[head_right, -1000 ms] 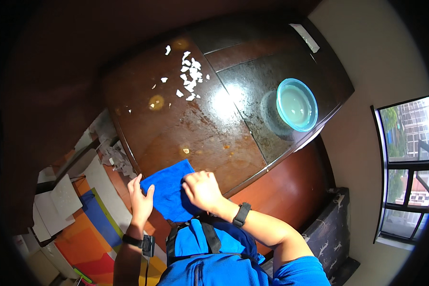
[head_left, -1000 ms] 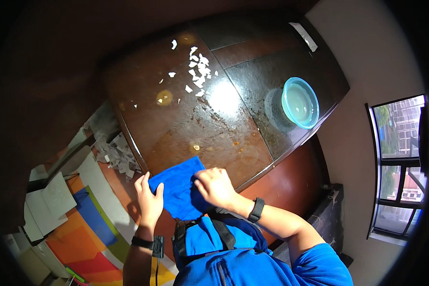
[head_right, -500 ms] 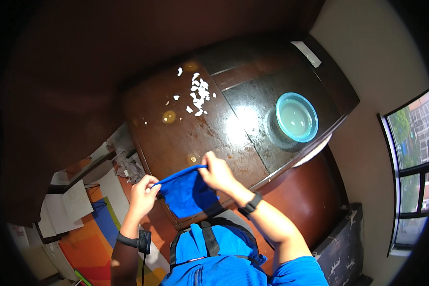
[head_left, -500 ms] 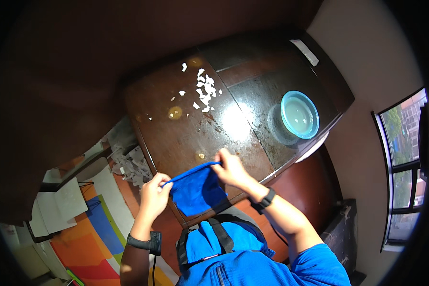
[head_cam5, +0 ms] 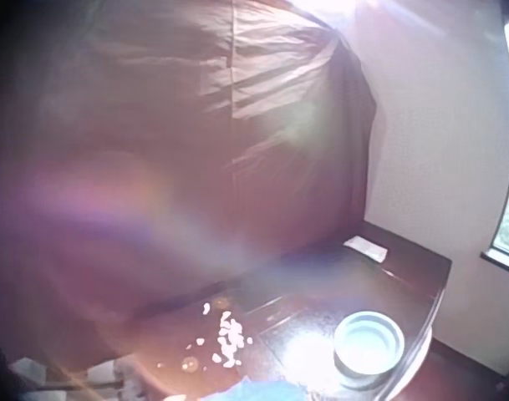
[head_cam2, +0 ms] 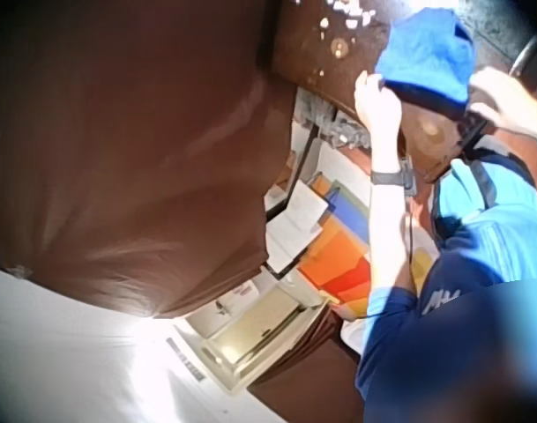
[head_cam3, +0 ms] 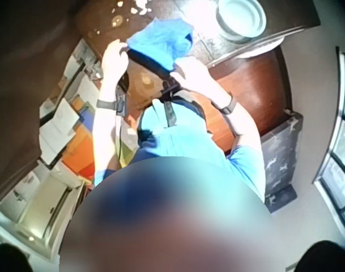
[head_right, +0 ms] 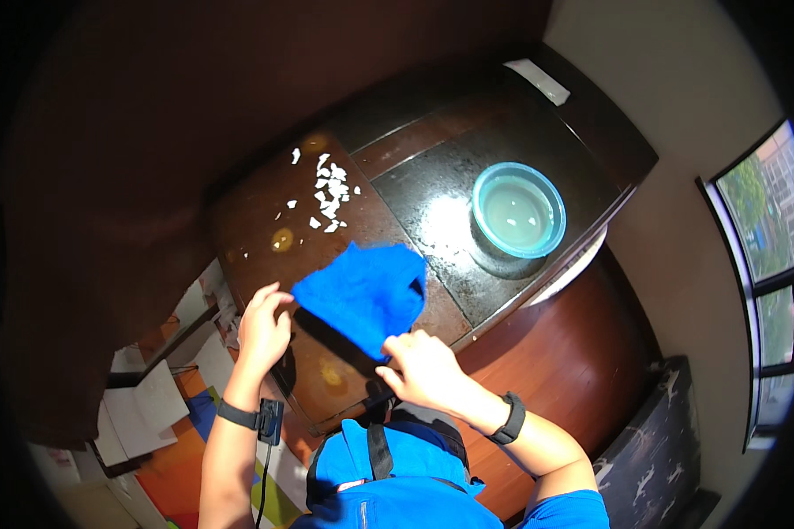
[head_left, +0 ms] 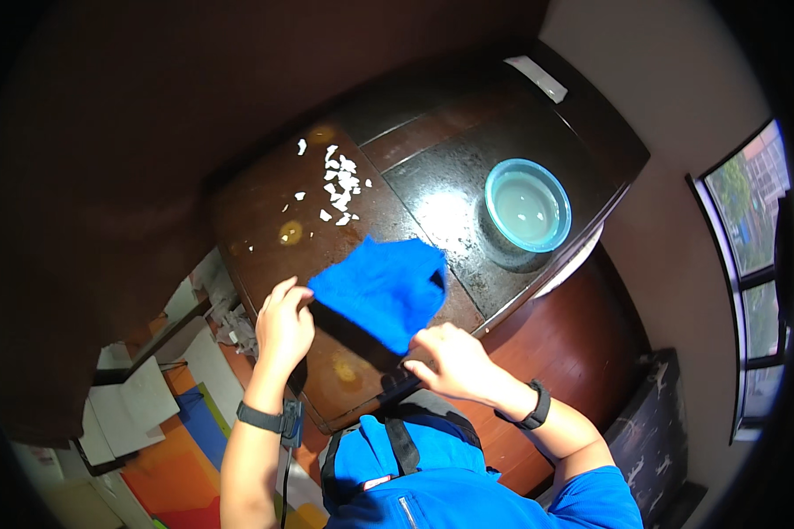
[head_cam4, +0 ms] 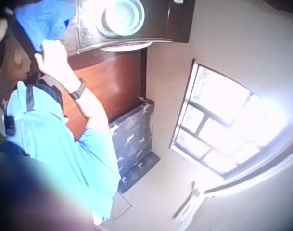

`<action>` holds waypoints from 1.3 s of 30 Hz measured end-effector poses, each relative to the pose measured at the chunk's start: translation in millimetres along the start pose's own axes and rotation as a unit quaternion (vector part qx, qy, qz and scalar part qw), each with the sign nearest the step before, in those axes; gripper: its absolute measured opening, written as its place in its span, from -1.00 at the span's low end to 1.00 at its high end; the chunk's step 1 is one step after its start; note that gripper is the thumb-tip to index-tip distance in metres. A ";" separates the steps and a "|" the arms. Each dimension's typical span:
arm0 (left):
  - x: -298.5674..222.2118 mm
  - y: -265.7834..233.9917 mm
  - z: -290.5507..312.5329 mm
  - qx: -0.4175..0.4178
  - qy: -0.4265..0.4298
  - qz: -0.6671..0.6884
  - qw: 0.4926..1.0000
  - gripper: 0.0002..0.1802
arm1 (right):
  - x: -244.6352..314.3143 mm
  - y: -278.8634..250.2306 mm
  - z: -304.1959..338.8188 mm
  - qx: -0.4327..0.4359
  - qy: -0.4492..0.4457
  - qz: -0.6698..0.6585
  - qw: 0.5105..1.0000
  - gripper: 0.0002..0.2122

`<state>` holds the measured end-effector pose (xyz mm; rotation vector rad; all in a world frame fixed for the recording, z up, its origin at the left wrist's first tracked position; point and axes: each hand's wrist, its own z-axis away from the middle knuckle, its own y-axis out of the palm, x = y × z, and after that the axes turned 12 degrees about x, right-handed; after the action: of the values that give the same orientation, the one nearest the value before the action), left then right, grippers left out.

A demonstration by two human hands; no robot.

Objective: Cleaning a wooden desk using a cloth and a bowl of water.

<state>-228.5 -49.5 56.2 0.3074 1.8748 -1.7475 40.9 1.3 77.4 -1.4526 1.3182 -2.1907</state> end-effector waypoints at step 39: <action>62.0 103.2 -64.3 0.334 0.334 -0.005 0.881 -0.14 | -96.3 98.7 -165.7 -0.111 0.391 0.194 0.893 -0.50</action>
<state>-241.1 13.6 -64.1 1.3040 1.5728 -2.4671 -75.5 93.6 -78.8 -0.2297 1.9261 -2.4599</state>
